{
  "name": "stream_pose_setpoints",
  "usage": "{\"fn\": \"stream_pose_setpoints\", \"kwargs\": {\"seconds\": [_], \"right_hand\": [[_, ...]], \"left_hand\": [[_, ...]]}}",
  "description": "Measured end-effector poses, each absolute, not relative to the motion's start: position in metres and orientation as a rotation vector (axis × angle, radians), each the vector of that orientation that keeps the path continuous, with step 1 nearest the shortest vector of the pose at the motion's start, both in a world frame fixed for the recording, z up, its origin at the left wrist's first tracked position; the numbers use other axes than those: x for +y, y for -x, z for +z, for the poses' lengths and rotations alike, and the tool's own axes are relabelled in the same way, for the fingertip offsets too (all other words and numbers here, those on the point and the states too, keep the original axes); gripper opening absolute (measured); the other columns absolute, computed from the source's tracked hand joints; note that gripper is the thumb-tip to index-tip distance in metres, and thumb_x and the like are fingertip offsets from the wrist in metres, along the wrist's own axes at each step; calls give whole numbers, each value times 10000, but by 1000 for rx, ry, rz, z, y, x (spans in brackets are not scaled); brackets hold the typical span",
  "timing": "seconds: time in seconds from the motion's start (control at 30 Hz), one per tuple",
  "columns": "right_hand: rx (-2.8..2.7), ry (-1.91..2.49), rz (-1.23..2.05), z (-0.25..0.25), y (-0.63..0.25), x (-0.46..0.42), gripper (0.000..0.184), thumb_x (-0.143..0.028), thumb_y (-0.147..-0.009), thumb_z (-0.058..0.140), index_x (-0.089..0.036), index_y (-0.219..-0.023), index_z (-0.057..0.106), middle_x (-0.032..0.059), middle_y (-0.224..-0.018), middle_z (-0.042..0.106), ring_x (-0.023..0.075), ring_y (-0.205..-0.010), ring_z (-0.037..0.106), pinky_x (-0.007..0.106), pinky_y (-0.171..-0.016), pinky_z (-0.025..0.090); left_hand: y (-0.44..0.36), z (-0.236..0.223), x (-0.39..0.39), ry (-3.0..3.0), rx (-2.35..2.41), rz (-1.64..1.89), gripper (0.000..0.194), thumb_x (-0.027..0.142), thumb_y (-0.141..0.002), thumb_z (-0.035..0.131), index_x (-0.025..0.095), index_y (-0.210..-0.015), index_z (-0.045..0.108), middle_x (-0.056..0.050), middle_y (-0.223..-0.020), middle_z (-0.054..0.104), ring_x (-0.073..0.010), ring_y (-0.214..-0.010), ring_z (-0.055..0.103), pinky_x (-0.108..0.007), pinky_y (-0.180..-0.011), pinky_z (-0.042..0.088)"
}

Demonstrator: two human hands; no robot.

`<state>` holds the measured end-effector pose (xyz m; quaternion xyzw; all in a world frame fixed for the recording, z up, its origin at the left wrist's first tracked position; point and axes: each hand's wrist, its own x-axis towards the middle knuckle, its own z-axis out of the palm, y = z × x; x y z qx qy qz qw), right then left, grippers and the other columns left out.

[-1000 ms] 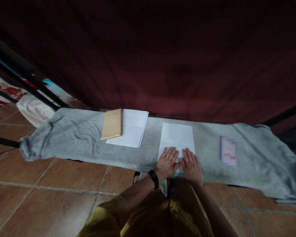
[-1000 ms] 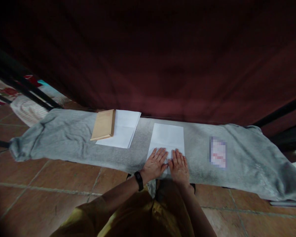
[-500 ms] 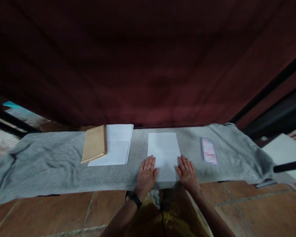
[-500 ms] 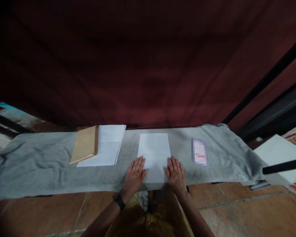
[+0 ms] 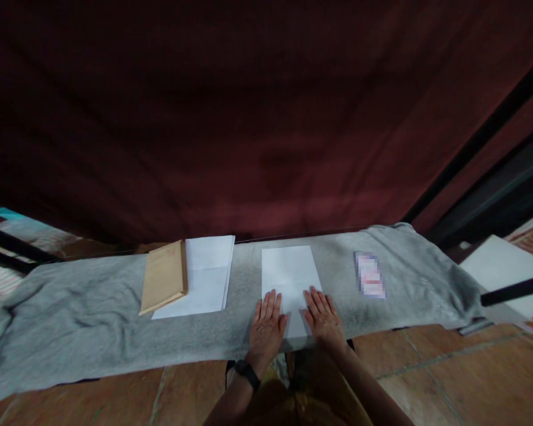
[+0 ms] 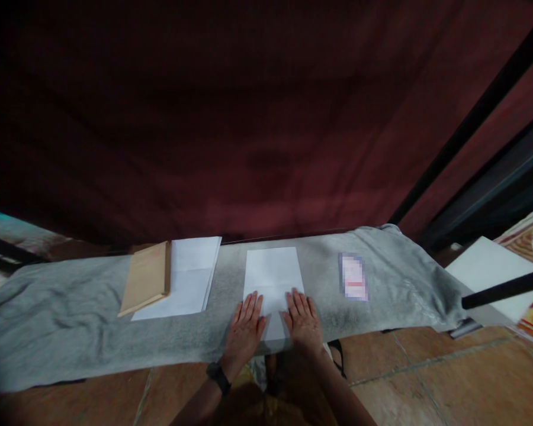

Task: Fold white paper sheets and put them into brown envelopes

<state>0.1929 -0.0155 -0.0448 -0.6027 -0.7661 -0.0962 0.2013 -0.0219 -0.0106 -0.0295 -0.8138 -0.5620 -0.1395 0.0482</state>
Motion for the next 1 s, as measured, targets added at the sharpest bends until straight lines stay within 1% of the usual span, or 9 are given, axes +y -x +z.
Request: {"fn": "stream_pose_setpoints", "kwargs": {"seconds": [0.1,0.2,0.37,0.53,0.67,0.77,0.87,1.0], "right_hand": [[-2124,1728,-301,-47,-207,-19,563,-400,-1040,397,-203,-1564,347,102,-1538,477,254,-1383,481,436,-1182,289],[-2127,1739,-329,-48,-211,-21,558,-409,-1042,395,-182,-1552,371,110,-1537,477,263,-1378,485,441,-1181,283],[-2099,1715,-373,-48,-208,-21,568,-392,-1040,417,-191,-1565,339,112,-1519,502,262,-1372,492,440,-1171,294],[-2067,1685,-418,-49,-208,-20,573,-369,-1039,427,-194,-1573,317,114,-1510,513,254,-1366,496,436,-1164,304],[-2077,1685,-421,-52,-209,-19,554,-386,-1036,437,-170,-1543,384,125,-1501,522,259,-1363,498,437,-1164,303],[-2091,1685,-415,-53,-209,-19,537,-390,-1038,428,-164,-1525,419,128,-1508,511,267,-1363,498,440,-1166,298],[-2092,1692,-396,-53,-209,-19,535,-399,-1040,414,-173,-1525,423,127,-1514,502,274,-1359,503,444,-1171,293],[-2099,1699,-349,-55,-209,-20,584,-410,-1039,405,-171,-1568,340,135,-1528,480,289,-1365,499,465,-1173,296]], "left_hand": [[35,-31,-14,2419,-1760,-430,572,356,-1017,386,173,-1557,338,-117,-1577,427,-250,-1463,388,-475,-1192,347],[40,-30,-16,2403,-1770,-431,561,352,-1021,367,171,-1551,351,-117,-1572,434,-256,-1454,404,-480,-1180,362],[29,-25,-18,2399,-1766,-396,549,372,-1020,393,159,-1525,396,-135,-1582,416,-285,-1472,368,-516,-1182,347],[9,-20,-22,2634,-1551,-381,545,440,-1022,416,255,-1533,379,-77,-1609,387,-261,-1479,357,-528,-1186,340],[10,-18,-24,2711,-1493,-346,543,456,-1021,417,266,-1529,388,-75,-1599,404,-269,-1479,356,-536,-1186,336],[16,-17,-24,2768,-1478,-325,609,496,-1007,432,254,-1556,329,-86,-1622,359,-275,-1490,332,-536,-1204,303],[20,-17,-24,2823,-1492,-291,705,547,-974,478,237,-1575,279,-107,-1646,300,-300,-1510,281,-544,-1215,270],[21,-16,-26,2881,-1523,-212,773,510,-931,564,236,-1583,251,-114,-1671,224,-329,-1530,212,-560,-1226,227]]}}
